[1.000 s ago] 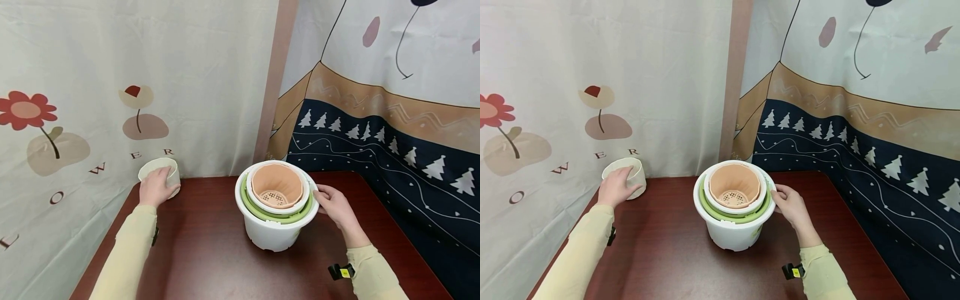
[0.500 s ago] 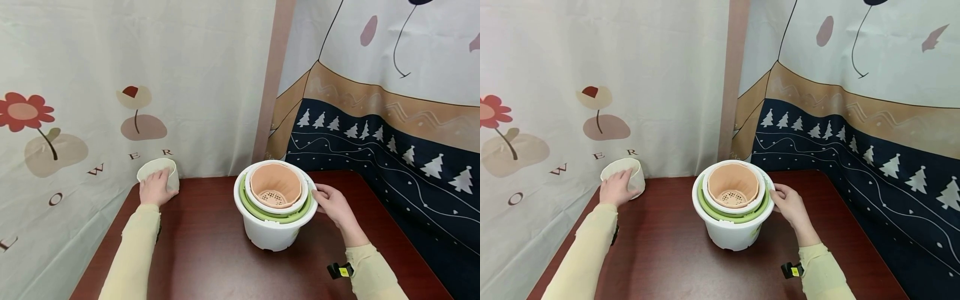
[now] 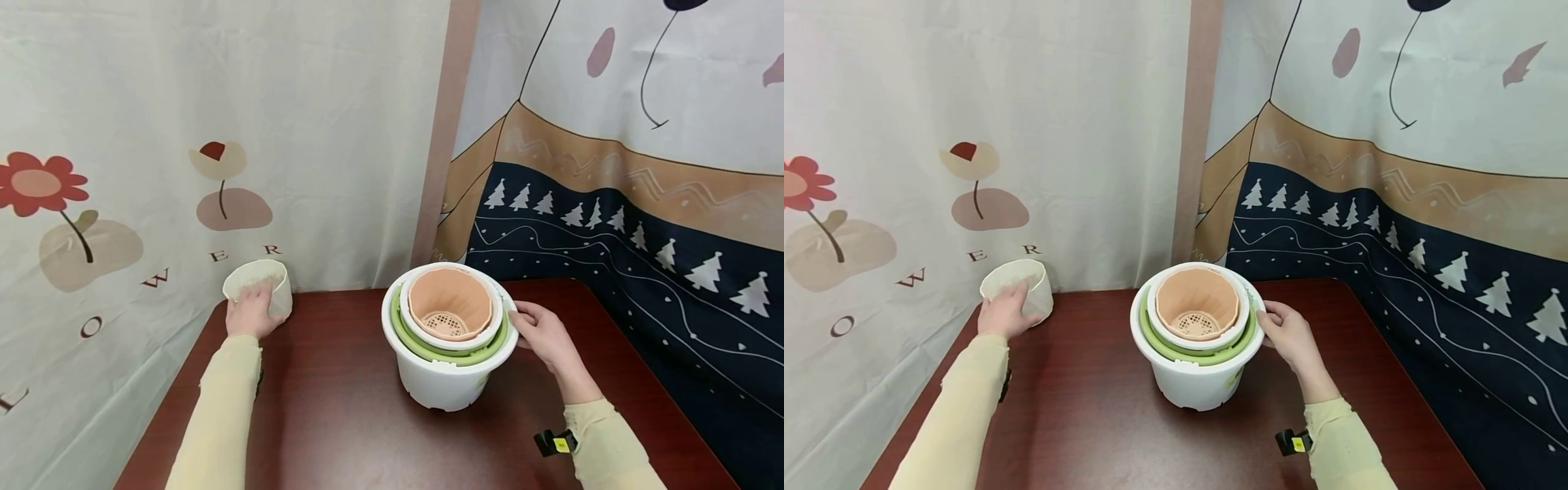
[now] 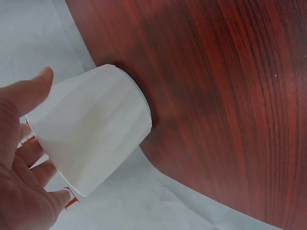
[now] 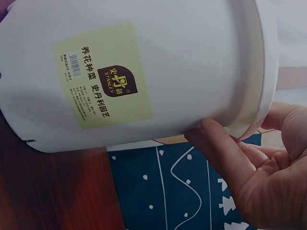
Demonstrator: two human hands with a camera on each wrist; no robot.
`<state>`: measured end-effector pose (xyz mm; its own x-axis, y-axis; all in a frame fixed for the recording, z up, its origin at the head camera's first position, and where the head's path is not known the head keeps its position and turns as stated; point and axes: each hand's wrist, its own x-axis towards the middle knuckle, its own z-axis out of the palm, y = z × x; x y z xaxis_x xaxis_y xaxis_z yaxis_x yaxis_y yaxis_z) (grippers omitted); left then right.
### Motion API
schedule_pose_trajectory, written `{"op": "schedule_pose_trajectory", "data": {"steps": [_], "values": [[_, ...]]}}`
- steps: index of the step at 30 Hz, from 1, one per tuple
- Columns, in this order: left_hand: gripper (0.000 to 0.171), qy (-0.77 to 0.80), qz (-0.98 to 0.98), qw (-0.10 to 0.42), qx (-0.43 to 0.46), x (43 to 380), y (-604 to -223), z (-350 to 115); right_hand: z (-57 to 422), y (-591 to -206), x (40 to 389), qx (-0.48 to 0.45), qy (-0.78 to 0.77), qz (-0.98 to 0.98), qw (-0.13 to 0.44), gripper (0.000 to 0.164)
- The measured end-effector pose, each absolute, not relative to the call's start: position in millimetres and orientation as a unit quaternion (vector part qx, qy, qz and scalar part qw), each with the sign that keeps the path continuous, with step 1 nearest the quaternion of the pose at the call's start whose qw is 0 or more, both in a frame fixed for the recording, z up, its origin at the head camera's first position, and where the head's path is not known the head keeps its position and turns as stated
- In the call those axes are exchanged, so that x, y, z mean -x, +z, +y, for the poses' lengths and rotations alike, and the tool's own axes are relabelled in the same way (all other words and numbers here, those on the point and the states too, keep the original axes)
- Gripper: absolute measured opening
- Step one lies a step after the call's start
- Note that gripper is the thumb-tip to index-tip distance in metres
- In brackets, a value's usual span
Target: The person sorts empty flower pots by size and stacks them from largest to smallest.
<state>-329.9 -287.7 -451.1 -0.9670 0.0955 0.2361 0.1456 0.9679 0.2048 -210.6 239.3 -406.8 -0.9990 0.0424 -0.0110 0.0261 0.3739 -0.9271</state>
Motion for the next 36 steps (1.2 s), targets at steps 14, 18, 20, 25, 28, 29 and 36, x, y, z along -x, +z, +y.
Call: {"op": "schedule_pose_trajectory", "data": {"steps": [14, 18, 20, 25, 28, 29, 36], "values": [[0.038, -0.08, -0.991, 0.098, 0.047, 327.7, -445.2, -287.3, 239.8, -407.1, 210.7, 0.019, 0.556, -0.831, 0.007, 0.055], [0.035, -0.091, -0.99, 0.099, 0.039, 326.6, -444.5, -286.6, 239.7, -407.3, 210.7, 0.021, 0.558, -0.83, 0.007, 0.055], [0.035, -0.094, -0.99, 0.097, 0.034, 326.0, -445.0, -286.7, 239.6, -407.6, 210.8, 0.02, 0.559, -0.829, 0.008, 0.055], [0.038, -0.101, -0.99, 0.092, 0.021, 324.4, -448.8, -287.6, 238.4, -407.2, 210.3, 0.019, 0.56, -0.828, 0.006, 0.056], [0.038, -0.103, -0.99, 0.092, 0.02, 323.1, -450.9, -287.8, 238.5, -407.7, 210.6, 0.019, 0.56, -0.828, 0.007, 0.056], [0.038, -0.104, -0.99, 0.094, 0.02, 322.8, -451.5, -288.1, 238.7, -407.9, 210.8, 0.018, 0.56, -0.828, 0.008, 0.055], [0.036, -0.099, -0.989, 0.106, 0.036, 321.6, -452.2, -290.5, 240.1, -409.0, 211.1, 0.019, 0.556, -0.831, 0.01, 0.055]]}}
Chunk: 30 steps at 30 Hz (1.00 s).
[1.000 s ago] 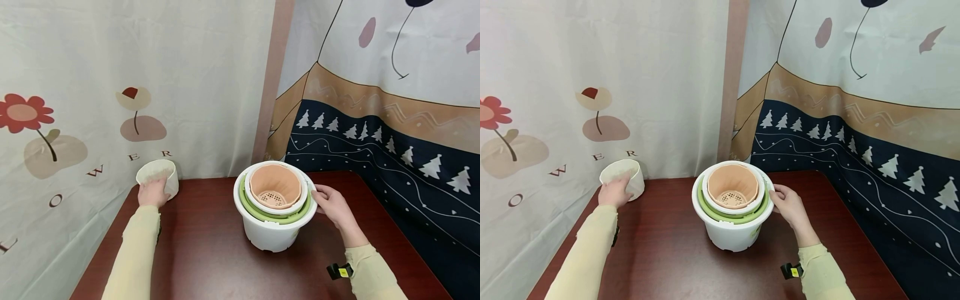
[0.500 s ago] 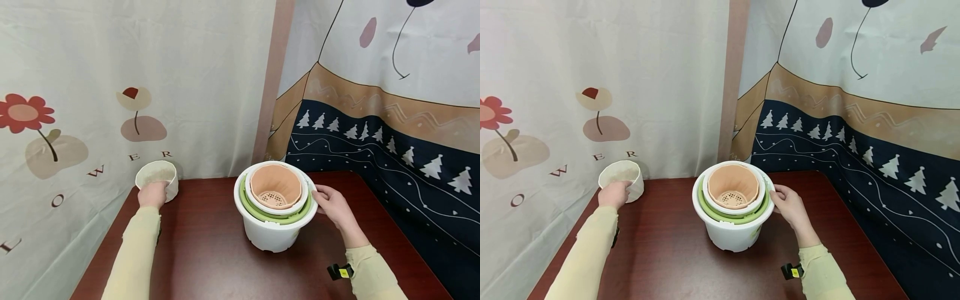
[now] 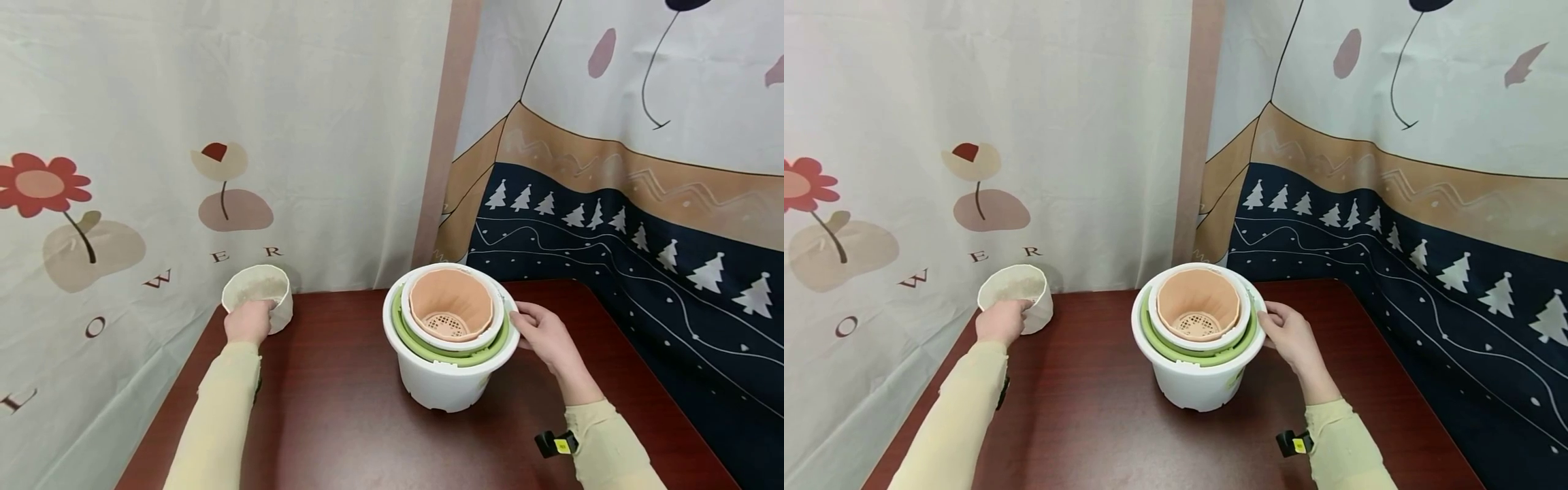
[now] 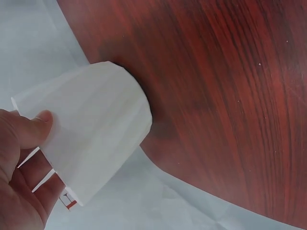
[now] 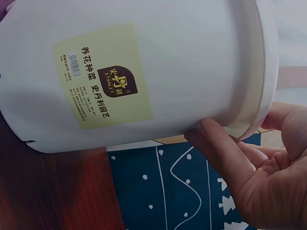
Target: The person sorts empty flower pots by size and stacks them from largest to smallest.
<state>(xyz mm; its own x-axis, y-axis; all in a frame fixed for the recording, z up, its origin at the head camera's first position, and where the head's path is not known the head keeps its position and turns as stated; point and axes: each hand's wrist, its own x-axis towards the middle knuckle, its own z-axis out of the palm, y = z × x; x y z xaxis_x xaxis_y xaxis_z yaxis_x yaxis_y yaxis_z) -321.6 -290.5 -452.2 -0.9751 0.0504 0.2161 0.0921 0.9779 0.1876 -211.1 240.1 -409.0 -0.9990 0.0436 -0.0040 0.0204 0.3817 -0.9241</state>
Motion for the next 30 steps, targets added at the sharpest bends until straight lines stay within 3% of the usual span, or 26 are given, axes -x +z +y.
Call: {"op": "schedule_pose_trajectory", "data": {"steps": [30], "values": [[0.035, -0.075, -0.986, 0.086, 0.125, 307.4, -425.3, -271.6, 237.2, -403.9, 207.5, 0.023, 0.553, -0.833, 0.011, 0.054]]}}
